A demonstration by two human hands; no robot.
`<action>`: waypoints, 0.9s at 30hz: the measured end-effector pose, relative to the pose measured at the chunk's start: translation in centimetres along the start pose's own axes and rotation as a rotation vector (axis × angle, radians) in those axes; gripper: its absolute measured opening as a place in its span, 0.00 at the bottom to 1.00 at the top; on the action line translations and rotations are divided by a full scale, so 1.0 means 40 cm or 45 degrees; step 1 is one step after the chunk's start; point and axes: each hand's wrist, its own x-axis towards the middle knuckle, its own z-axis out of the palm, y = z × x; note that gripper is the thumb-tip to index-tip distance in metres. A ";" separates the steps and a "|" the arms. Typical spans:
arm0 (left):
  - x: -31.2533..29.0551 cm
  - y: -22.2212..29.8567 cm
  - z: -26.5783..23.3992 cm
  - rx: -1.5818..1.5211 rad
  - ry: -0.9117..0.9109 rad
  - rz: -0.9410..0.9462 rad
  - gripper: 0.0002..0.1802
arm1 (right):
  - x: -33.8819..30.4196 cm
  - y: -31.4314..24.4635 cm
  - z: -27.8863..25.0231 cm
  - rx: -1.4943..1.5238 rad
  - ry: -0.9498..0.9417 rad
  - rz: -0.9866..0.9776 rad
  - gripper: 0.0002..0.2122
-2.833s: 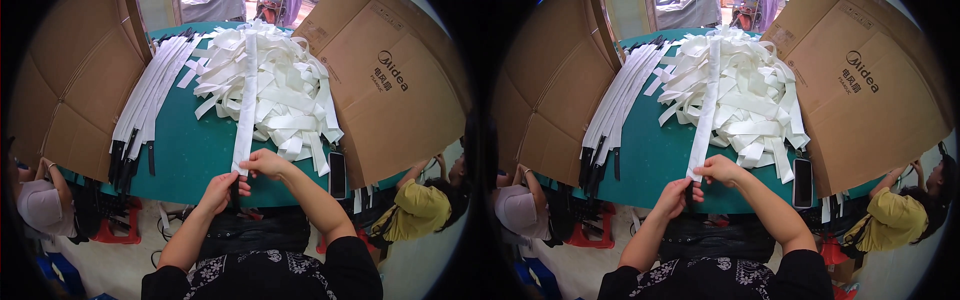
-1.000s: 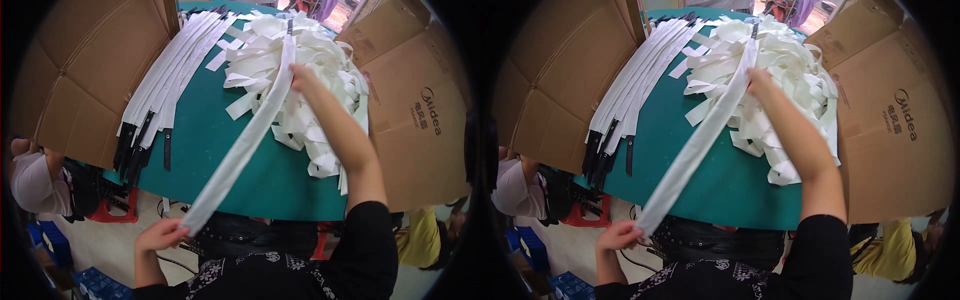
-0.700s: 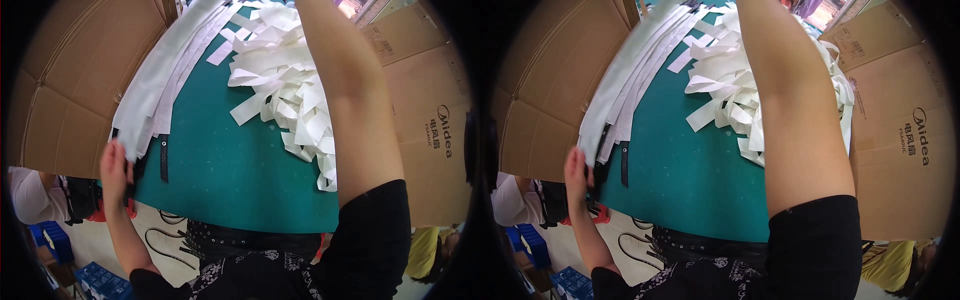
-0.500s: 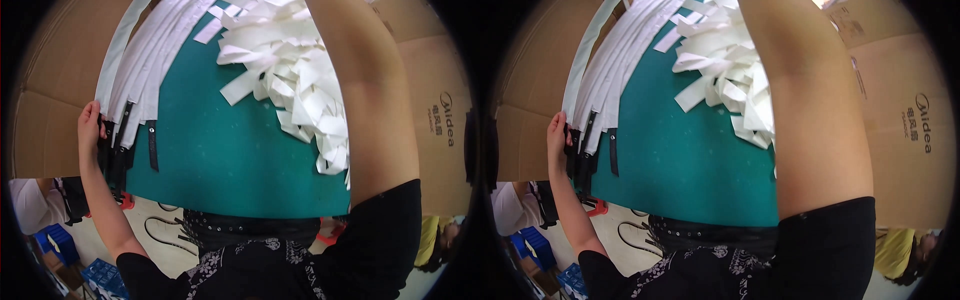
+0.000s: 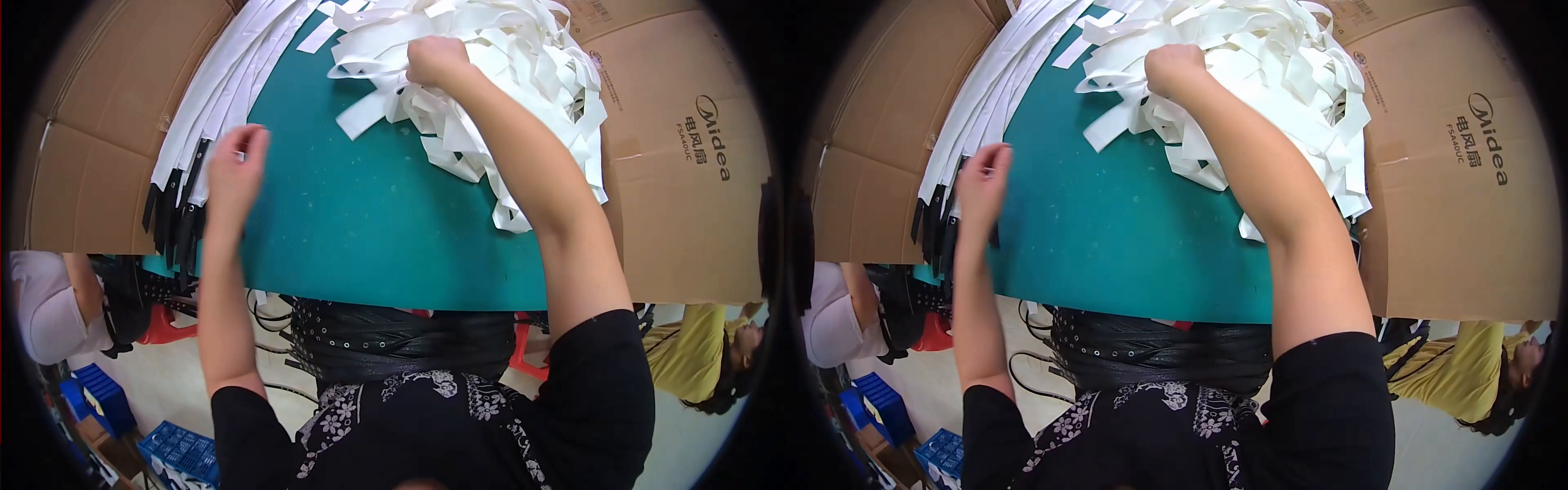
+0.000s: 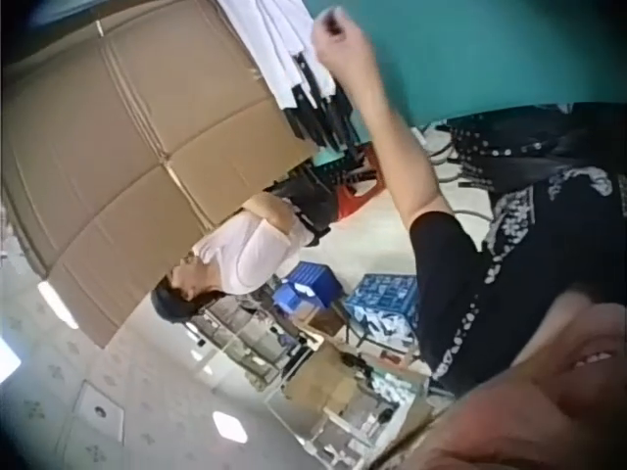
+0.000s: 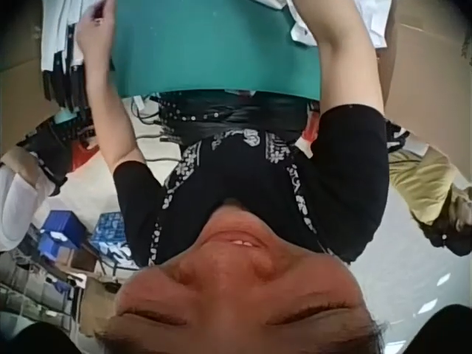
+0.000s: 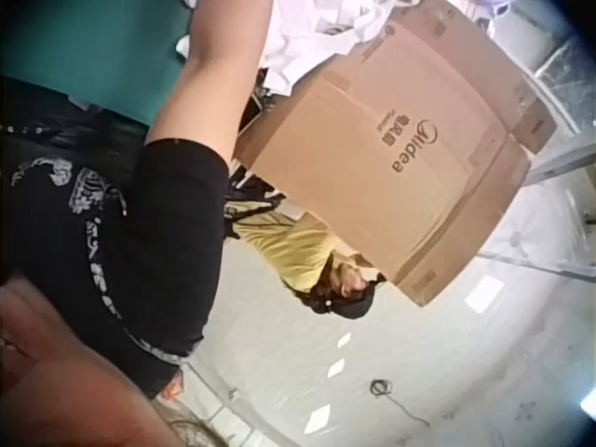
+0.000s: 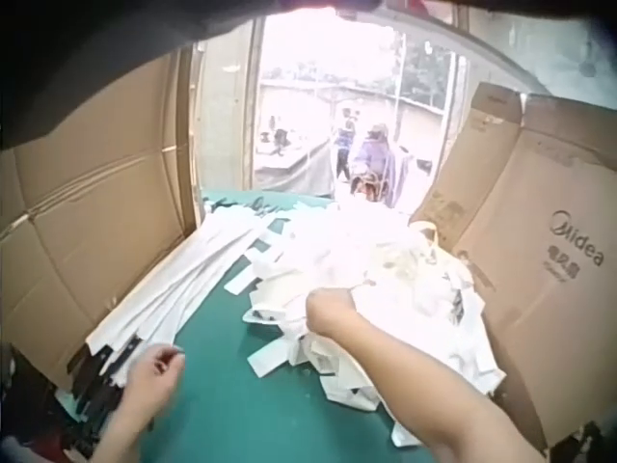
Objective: Wrapping white protective tape around long black components at a factory assembly station.
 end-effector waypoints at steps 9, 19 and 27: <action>-0.040 0.027 0.255 -0.077 -0.371 -0.300 0.35 | -0.372 -0.010 0.081 0.382 0.549 -0.223 0.15; -0.164 0.136 0.232 0.109 -0.658 0.431 0.22 | -0.535 -0.032 0.118 0.663 0.490 0.053 0.16; -0.109 0.162 0.212 -0.870 -0.579 -0.224 0.15 | -0.620 -0.097 0.163 0.796 0.224 0.179 0.16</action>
